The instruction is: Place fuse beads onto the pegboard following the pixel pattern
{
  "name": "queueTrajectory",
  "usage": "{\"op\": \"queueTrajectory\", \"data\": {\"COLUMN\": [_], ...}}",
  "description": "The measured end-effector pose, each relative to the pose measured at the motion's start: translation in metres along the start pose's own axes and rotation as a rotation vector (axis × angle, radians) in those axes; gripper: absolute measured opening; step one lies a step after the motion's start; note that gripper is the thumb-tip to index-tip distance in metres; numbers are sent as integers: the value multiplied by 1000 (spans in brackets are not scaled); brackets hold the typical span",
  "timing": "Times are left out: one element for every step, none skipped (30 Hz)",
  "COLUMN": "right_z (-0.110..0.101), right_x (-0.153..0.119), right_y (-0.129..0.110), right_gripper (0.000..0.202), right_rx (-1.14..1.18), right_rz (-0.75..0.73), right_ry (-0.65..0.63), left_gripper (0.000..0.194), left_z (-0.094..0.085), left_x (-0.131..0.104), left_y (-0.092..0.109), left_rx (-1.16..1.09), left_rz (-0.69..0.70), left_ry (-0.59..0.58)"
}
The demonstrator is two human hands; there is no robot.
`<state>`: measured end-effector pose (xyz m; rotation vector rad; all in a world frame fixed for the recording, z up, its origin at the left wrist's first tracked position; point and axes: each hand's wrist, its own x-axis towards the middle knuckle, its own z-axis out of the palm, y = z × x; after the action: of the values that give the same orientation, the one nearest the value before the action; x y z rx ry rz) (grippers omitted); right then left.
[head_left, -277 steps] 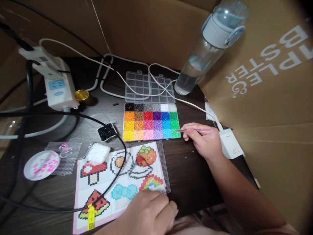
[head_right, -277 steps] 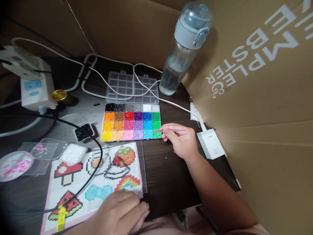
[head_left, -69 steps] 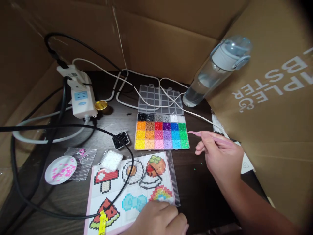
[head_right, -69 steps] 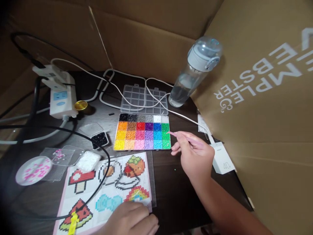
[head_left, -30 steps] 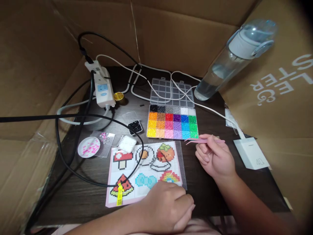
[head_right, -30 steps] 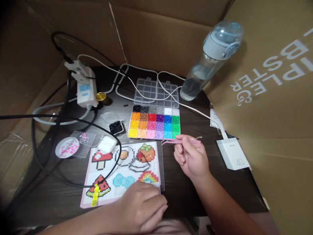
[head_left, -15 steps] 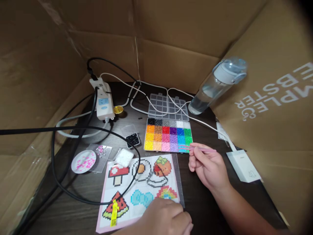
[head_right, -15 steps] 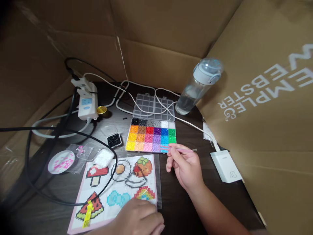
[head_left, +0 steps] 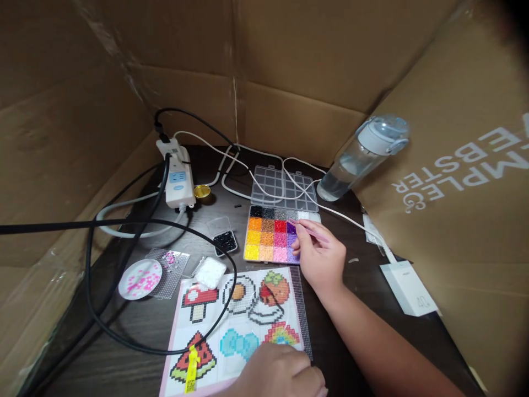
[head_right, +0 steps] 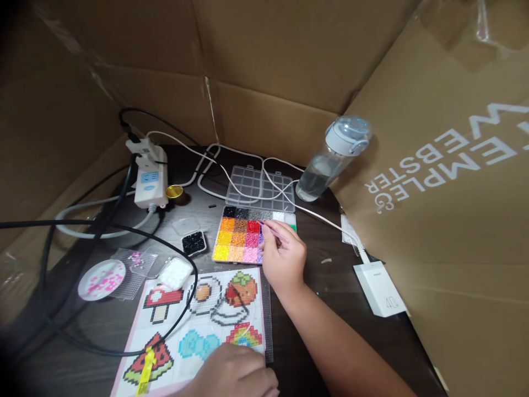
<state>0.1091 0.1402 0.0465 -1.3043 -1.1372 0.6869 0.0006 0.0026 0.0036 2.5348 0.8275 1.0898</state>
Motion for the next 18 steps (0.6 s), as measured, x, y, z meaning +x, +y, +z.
{"op": "queueTrajectory", "data": {"right_z": [2,3,4,4,4,4,4,4,4,3,3,3,2,1,1,0,-1,-1], "right_x": [-1,-2,-3,-3,-2,-2,-1,0,1,2,2,2,2,2,2,1,1,0], "right_y": [3,5,7,8,9,9,10,11,13,14,16,17,19,19,19,18,17,15], "right_gripper": [20,21,20,20,19,17,16,16,15,15,15,15,16,16,16,16,15,15], "right_rx": [12,21,23,17,5,-13,-32,-52,-69,-84,-94,-98,-98,-93,-84,-71,-56,-38], "right_rz": [8,16,19,15,3,-15,-37,-55,-65,-64,-54,-40,-24,-7,8,19,26,29], "right_ry": [2,-1,-4,-4,-4,-5,-5,-8,-13,-18,-23,-26,-29,-32,-35,-36,-37,-33], "left_gripper": [46,47,48,49,50,50,50,51,51,51,52,52,53,53,53,53,53,53], "left_z": [0,-1,-1,-1,-2,-2,-1,-1,-1,-1,-1,-1,-1,-1,-1,-1,-2,-2], "left_x": [0,1,1,1,2,2,2,3,3,3,3,3,3,2,2,2,2,2], "left_y": [0,0,0,0,0,1,1,1,1,1,0,0,0,0,-1,-1,-1,-1], "left_rx": [5,8,10,11,12,13,13,14,15,17,18,19,19,19,18,18,18,18], "left_rz": [-2,-5,-8,-11,-15,-18,-20,-22,-22,-21,-18,-16,-14,-13,-12,-11,-12,-11], "left_ry": [-4,-7,-10,-12,-14,-15,-16,-17,-18,-19,-20,-22,-26,-28,-32,-34,-35,-36]}}
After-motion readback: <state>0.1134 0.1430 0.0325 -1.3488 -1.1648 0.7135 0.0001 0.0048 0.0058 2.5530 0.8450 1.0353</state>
